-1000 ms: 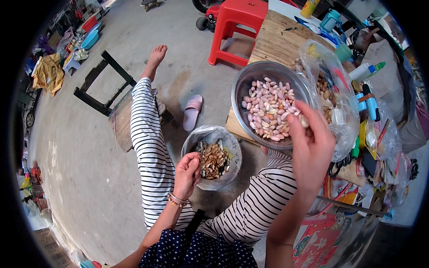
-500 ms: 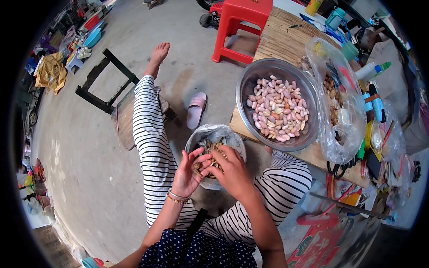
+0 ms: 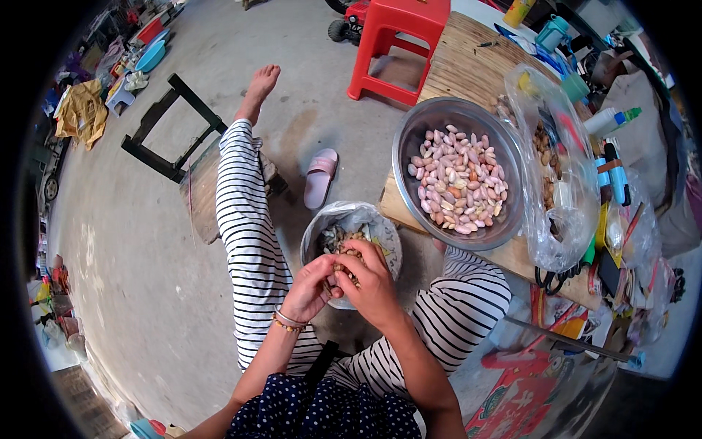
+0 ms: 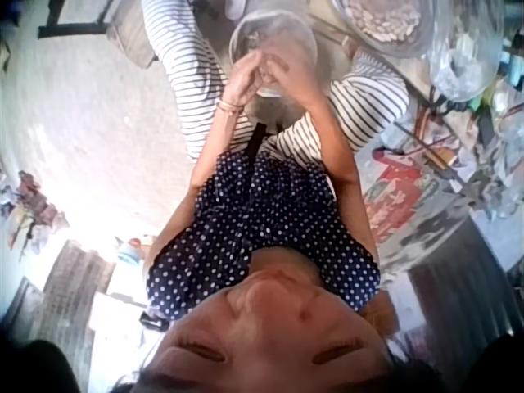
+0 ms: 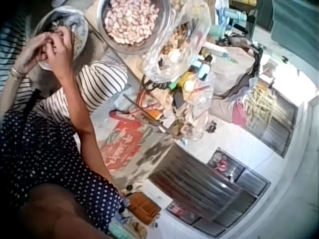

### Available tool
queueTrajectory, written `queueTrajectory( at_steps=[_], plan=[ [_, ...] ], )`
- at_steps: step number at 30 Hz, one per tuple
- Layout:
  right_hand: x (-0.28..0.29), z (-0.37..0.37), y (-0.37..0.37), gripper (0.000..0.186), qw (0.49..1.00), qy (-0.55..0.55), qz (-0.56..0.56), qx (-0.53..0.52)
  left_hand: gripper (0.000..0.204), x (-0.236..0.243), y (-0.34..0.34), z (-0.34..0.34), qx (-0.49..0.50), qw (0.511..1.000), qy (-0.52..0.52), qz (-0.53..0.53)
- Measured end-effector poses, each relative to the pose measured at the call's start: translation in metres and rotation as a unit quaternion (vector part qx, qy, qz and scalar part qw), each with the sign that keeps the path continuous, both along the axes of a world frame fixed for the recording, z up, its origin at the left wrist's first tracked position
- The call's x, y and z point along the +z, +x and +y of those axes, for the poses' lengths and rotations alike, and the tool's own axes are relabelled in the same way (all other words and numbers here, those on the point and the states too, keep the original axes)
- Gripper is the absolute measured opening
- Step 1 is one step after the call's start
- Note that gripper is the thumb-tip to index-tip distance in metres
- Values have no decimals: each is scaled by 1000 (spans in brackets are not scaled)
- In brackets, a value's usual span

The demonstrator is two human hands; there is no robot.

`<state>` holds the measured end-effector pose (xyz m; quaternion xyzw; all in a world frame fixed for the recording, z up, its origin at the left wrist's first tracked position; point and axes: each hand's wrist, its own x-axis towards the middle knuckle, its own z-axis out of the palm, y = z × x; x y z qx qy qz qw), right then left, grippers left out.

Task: The person is peeling garlic cloves by hand, putting the skins into a bucket and the peeled cloves into a metal bowl.

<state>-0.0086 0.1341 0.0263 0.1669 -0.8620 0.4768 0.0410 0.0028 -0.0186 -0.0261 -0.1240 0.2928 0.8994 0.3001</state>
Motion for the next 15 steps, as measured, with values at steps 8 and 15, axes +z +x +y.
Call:
queueTrajectory(
  at_steps=[8, 15],
  plan=[
    [-7, 3, 1, 23, 981, -129, -136, -51, 16, 14, -1, 7, 64, 972, -205, 92],
    [-28, 4, 6, 16, 933, -241, -259, -66, 14, 22, 1, 15, 71, 891, -402, 198]
  ],
)
